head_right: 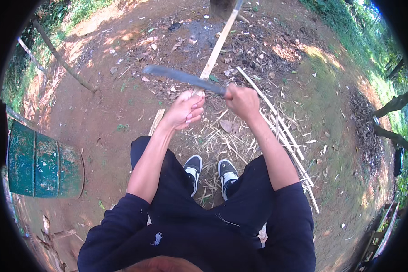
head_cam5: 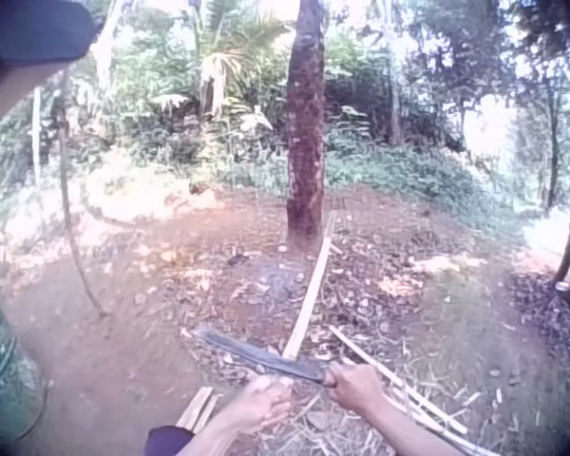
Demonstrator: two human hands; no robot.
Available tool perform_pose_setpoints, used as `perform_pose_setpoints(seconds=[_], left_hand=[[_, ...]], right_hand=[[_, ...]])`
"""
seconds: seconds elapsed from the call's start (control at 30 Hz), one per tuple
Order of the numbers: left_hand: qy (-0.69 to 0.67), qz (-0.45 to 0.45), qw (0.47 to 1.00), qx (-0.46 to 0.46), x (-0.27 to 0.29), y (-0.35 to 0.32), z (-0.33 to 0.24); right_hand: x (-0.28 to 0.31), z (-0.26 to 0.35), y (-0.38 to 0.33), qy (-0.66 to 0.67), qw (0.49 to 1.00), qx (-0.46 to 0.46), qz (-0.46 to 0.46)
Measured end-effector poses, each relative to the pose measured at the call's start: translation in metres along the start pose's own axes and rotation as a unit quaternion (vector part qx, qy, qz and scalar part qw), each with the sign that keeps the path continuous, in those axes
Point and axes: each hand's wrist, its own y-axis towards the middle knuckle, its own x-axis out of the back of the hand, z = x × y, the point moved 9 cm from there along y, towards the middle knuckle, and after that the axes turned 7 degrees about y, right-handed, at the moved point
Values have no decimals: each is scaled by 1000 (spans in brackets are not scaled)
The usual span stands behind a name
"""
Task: The person shaves a piece of bamboo using a large knife by hand, removing thin strips from the surface while sitting on the ground.
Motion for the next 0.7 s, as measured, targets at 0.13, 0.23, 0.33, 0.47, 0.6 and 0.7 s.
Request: perform_pose_setpoints(seconds=[0.13, 0.23, 0.33, 0.47, 0.6, 0.7], left_hand=[[2, 16, 1000, 2, -8, 8, 1], [-8, 1, 1000, -6, -4, 2, -5], [-19, 5, 1000, 13, -8, -9, 8], [28, 37, 999, 17, -17, -9, -2], [11, 42, 999, 3, -19, -13, 2], [14, 21, 1000, 8, -20, -9, -1]], right_hand=[[7, -37, 16, -37, 999, 7, -29], [-1, -12, 6, -22, 999, -44, -12], [2, -6, -2, -24, 999, -19, 25], [9, -10, -1, -42, 999, -24, 19], [15, -1, -5, -44, 999, -14, -2], [12, 0, -4, -27, 999, -28, 12]])
